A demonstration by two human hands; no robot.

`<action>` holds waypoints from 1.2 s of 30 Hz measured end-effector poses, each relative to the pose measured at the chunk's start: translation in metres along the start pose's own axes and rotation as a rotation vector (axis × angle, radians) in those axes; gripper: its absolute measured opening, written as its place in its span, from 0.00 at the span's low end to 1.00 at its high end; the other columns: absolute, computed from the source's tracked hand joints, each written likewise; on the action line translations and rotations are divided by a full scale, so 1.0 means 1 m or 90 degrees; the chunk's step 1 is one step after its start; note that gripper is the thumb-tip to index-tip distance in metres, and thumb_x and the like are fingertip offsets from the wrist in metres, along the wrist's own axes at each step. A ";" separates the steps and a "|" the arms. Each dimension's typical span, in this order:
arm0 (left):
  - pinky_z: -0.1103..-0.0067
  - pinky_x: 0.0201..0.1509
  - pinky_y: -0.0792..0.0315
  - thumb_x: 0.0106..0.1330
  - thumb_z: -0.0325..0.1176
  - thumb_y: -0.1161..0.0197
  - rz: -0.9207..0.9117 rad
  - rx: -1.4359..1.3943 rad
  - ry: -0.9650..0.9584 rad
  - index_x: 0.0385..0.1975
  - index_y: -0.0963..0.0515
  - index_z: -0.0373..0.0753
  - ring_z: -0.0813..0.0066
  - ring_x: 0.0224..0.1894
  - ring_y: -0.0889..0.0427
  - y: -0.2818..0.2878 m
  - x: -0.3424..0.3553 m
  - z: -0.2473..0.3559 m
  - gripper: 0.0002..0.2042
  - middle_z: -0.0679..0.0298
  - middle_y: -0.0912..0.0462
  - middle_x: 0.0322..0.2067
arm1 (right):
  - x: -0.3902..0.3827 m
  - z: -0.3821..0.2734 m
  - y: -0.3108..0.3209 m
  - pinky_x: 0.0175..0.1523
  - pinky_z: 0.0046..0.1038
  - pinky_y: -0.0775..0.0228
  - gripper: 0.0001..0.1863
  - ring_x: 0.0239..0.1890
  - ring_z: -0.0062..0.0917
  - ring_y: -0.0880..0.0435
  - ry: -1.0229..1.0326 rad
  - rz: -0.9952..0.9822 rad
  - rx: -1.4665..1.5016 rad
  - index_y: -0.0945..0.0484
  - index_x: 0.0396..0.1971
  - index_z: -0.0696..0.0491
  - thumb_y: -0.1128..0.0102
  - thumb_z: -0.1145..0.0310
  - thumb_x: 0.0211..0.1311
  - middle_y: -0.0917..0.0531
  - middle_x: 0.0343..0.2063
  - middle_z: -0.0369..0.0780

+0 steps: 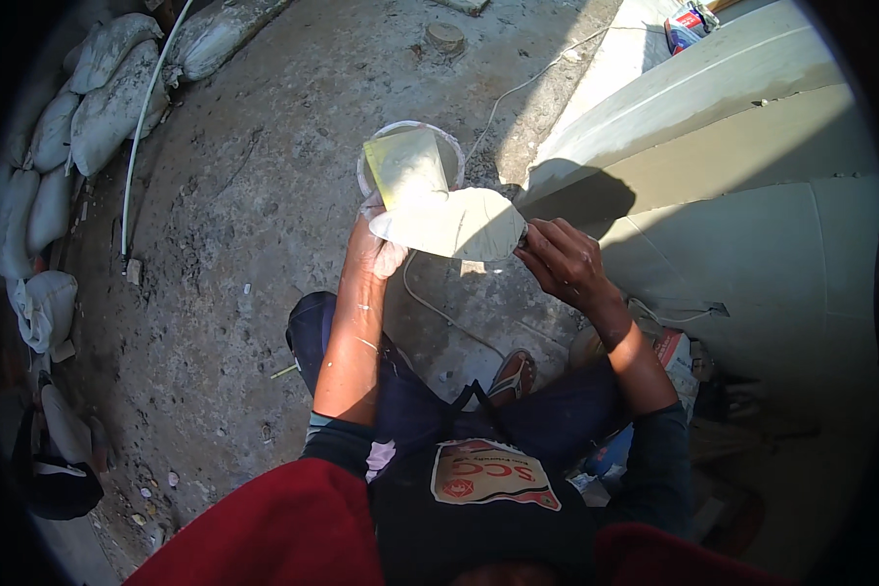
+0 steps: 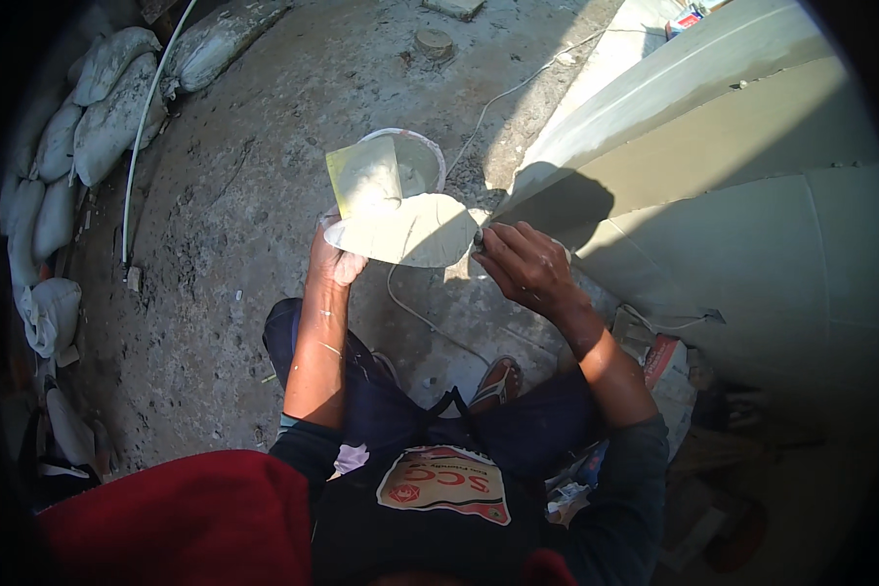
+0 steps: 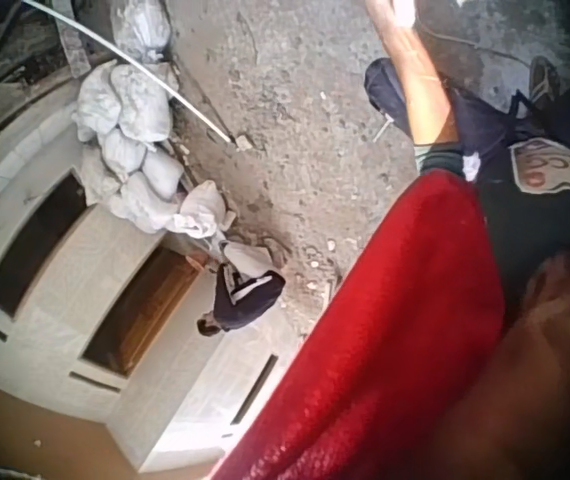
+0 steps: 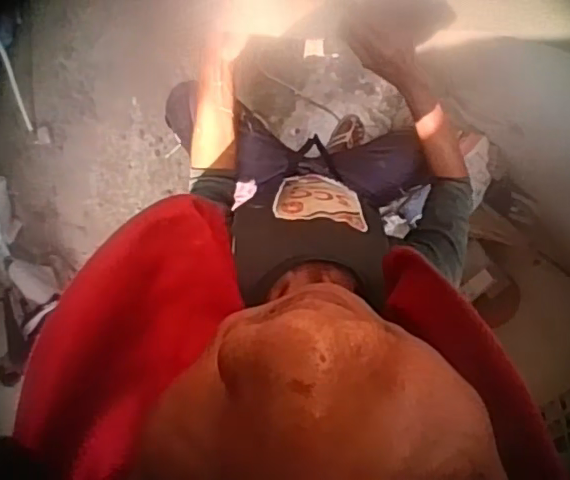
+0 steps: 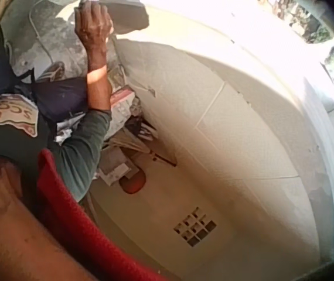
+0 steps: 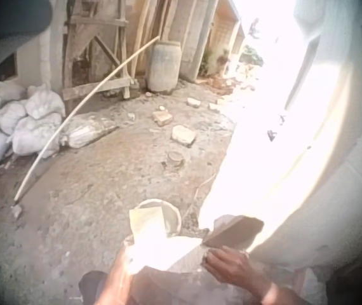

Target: The person applies plaster to a wall corner using a trowel and a hawk, smoothing the material along the vertical edge.

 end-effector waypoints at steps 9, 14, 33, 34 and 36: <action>0.56 0.61 0.28 0.57 0.12 0.61 0.248 0.222 -0.058 0.60 0.42 0.23 0.47 0.57 0.26 0.035 -0.035 0.035 0.27 0.43 0.32 0.57 | 0.011 0.070 -0.164 0.37 0.41 0.24 0.16 0.34 0.44 0.17 -0.240 0.023 0.075 0.21 0.39 0.58 0.39 0.61 0.59 0.18 0.32 0.47; 0.51 0.58 0.27 0.52 0.12 0.62 0.280 0.308 -0.119 0.65 0.45 0.32 0.48 0.57 0.27 0.019 -0.029 0.044 0.34 0.46 0.34 0.59 | 0.022 0.128 -0.227 0.45 0.47 0.26 0.15 0.42 0.53 0.19 -0.623 -0.130 0.145 0.19 0.33 0.61 0.40 0.63 0.55 0.18 0.34 0.57; 0.58 0.57 0.26 0.63 0.18 0.47 0.309 0.452 -0.288 0.63 0.44 0.42 0.63 0.48 0.21 0.018 -0.028 0.045 0.28 0.55 0.26 0.52 | 0.036 0.071 -0.263 0.20 0.38 0.28 0.13 0.22 0.35 0.17 -0.809 0.101 0.824 0.21 0.32 0.65 0.51 0.72 0.55 0.18 0.28 0.49; 0.59 0.58 0.25 0.63 0.18 0.46 0.302 0.458 -0.302 0.60 0.39 0.41 0.65 0.46 0.21 0.013 -0.033 0.052 0.25 0.57 0.24 0.50 | 0.043 0.058 -0.247 0.19 0.39 0.27 0.13 0.21 0.35 0.18 -0.701 0.016 0.710 0.21 0.33 0.65 0.51 0.73 0.54 0.17 0.28 0.49; 0.62 0.58 0.27 0.64 0.21 0.45 0.258 0.464 -0.269 0.58 0.37 0.40 0.66 0.47 0.21 0.006 -0.030 0.044 0.22 0.58 0.24 0.49 | 0.027 0.051 -0.226 0.25 0.33 0.25 0.14 0.26 0.33 0.17 -0.672 -0.101 0.557 0.21 0.37 0.64 0.47 0.72 0.53 0.17 0.34 0.48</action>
Point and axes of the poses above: each hand's wrist, its own x-axis towards the middle knuckle, its own y-axis out of the back of the hand, z = x × y, the point moved 6 cm from there along x, towards the middle knuckle
